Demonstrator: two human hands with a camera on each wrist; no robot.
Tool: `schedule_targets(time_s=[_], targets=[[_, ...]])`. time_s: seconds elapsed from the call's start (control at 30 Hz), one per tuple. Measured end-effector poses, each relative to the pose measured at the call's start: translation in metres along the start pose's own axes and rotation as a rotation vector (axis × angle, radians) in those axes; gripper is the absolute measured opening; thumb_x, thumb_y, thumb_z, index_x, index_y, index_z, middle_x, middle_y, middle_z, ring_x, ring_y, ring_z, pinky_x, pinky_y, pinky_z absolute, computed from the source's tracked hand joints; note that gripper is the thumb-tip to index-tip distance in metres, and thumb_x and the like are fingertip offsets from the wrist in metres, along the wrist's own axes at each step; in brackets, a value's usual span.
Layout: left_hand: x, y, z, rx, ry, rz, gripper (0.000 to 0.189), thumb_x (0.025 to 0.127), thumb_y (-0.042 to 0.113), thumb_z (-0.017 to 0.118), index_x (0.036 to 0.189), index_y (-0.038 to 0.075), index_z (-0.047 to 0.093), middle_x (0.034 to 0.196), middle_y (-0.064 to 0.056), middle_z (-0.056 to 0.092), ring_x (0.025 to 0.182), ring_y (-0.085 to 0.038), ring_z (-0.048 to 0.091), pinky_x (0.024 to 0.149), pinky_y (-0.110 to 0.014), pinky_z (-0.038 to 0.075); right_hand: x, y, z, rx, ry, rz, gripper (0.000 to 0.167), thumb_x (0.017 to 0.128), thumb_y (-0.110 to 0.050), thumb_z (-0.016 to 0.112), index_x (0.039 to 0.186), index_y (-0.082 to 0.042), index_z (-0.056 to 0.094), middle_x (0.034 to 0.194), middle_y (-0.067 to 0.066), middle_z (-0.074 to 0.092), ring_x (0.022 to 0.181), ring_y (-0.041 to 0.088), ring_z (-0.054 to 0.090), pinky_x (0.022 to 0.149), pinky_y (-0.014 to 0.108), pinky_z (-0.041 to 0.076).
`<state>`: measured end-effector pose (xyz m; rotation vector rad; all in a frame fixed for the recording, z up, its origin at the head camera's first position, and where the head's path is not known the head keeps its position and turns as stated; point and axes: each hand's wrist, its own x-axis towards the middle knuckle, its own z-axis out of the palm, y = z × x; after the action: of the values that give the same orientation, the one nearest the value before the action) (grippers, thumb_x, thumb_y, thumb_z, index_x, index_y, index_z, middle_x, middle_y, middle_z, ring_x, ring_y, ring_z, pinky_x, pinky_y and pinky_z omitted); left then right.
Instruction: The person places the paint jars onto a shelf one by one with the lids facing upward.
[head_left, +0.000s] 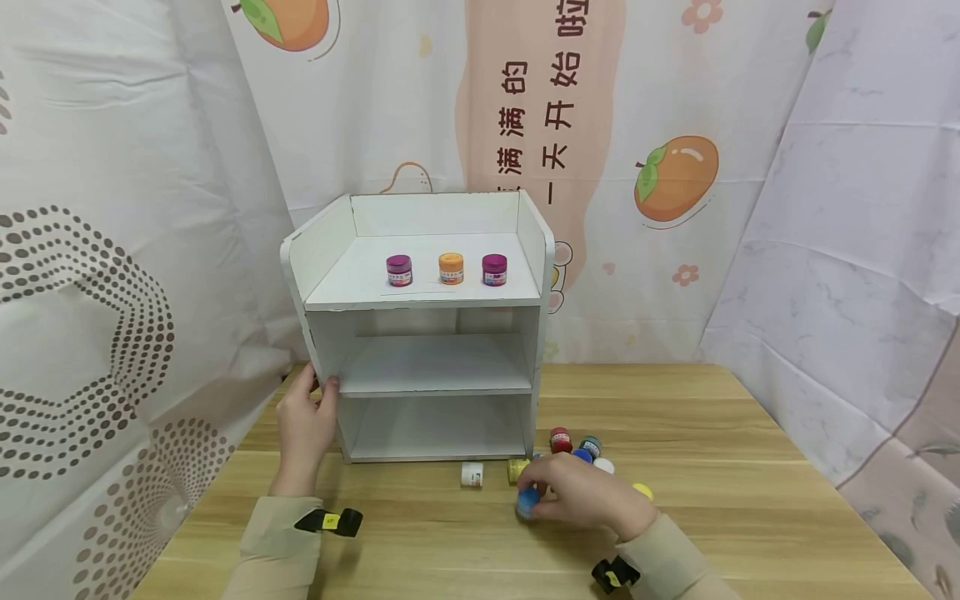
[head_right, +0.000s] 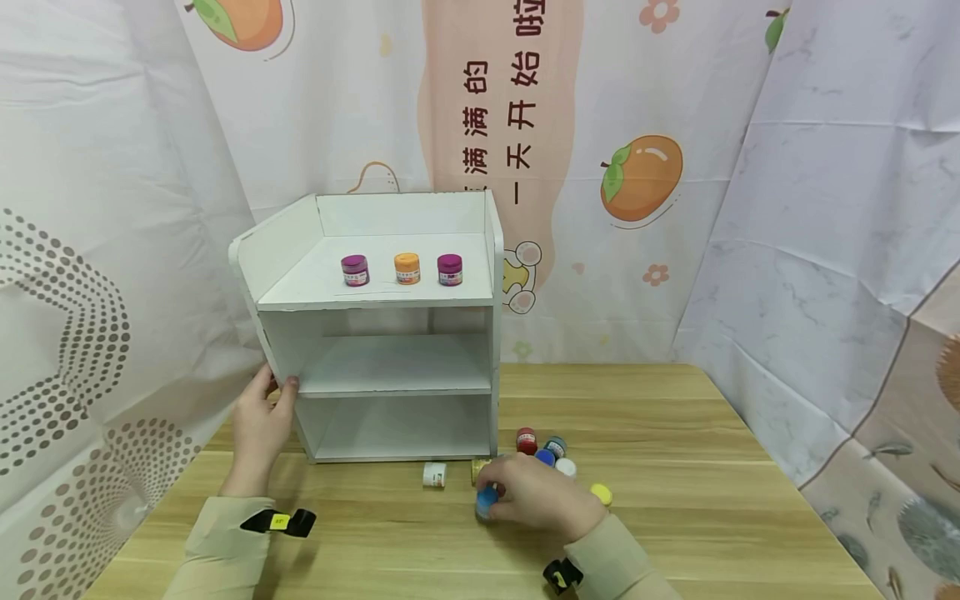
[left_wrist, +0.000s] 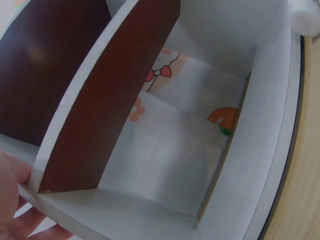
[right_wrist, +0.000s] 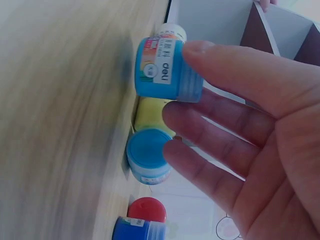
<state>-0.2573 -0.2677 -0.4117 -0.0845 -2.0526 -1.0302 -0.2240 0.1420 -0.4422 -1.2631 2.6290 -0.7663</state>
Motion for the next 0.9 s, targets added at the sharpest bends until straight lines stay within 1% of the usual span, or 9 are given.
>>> schedule_targets(time_s=[0.1,0.2,0.33,0.5,0.57,0.73,0.8,0.9], targets=[[0.000,0.000,0.000,-0.006,0.001,0.005,0.033,0.100,0.007,0.062,0.133,-0.001,0.062,0.125,-0.025,0.066,0.112,-0.045,0.065,0.076,-0.056,0.060,-0.002,0.000,-0.003,0.018,0.046,-0.032,0.015,0.091,-0.014,0.079,0.105,-0.017,0.074,0.099,-0.015,0.068,0.088,0.000,0.064,0.079,0.027,0.059],[0.001,0.000,0.000,-0.012,0.004,0.009,0.034,0.101,0.007,0.062,0.133,0.000,0.063,0.126,-0.024,0.066,0.112,-0.045,0.065,0.075,-0.055,0.060,-0.002,0.001,-0.006,0.002,0.089,-0.075,0.014,0.092,-0.013,0.078,0.103,-0.018,0.073,0.099,-0.014,0.067,0.088,0.001,0.063,0.078,0.027,0.059],[0.001,-0.001,0.000,-0.012,0.007,0.018,0.033,0.100,0.008,0.063,0.132,0.000,0.063,0.125,-0.024,0.066,0.112,-0.044,0.065,0.074,-0.055,0.061,-0.003,0.002,-0.010,-0.024,0.127,-0.119,0.012,0.092,-0.014,0.078,0.102,-0.017,0.072,0.098,-0.013,0.066,0.088,0.002,0.063,0.077,0.030,0.060],[0.002,-0.001,0.000,-0.002,0.010,0.024,0.033,0.100,0.008,0.063,0.132,0.000,0.063,0.125,-0.024,0.066,0.111,-0.044,0.066,0.074,-0.055,0.061,-0.002,0.000,-0.015,-0.028,0.156,-0.152,0.013,0.092,-0.013,0.078,0.103,-0.014,0.072,0.097,-0.011,0.067,0.088,0.004,0.064,0.076,0.032,0.061],[0.002,-0.001,0.001,-0.002,0.009,0.021,0.033,0.100,0.008,0.063,0.133,0.000,0.063,0.125,-0.024,0.066,0.111,-0.044,0.066,0.074,-0.055,0.061,-0.001,-0.001,-0.017,-0.027,0.162,-0.165,0.013,0.092,-0.011,0.078,0.103,-0.014,0.072,0.098,-0.010,0.067,0.087,0.006,0.065,0.075,0.032,0.061],[0.000,-0.001,0.001,-0.007,0.002,0.011,0.035,0.101,0.008,0.062,0.135,-0.001,0.061,0.127,-0.024,0.065,0.112,-0.045,0.065,0.075,-0.055,0.061,0.004,-0.006,-0.017,-0.033,0.207,-0.229,0.016,0.090,-0.007,0.078,0.103,-0.011,0.071,0.097,-0.008,0.068,0.083,0.012,0.067,0.072,0.027,0.060],[0.000,-0.001,0.000,-0.008,-0.001,0.011,0.035,0.101,0.008,0.062,0.135,-0.001,0.061,0.127,-0.025,0.065,0.112,-0.045,0.065,0.075,-0.055,0.060,0.008,-0.009,-0.018,-0.035,0.228,-0.259,0.016,0.090,-0.008,0.079,0.104,-0.011,0.071,0.097,-0.007,0.068,0.083,0.011,0.067,0.072,0.024,0.059],[0.000,0.000,0.000,-0.007,0.001,0.008,0.035,0.101,0.007,0.062,0.135,-0.001,0.062,0.127,-0.025,0.065,0.111,-0.045,0.065,0.075,-0.056,0.060,0.017,-0.016,-0.018,-0.041,0.262,-0.298,0.014,0.091,-0.010,0.078,0.103,-0.012,0.071,0.097,-0.007,0.068,0.083,0.006,0.065,0.072,0.021,0.057]])
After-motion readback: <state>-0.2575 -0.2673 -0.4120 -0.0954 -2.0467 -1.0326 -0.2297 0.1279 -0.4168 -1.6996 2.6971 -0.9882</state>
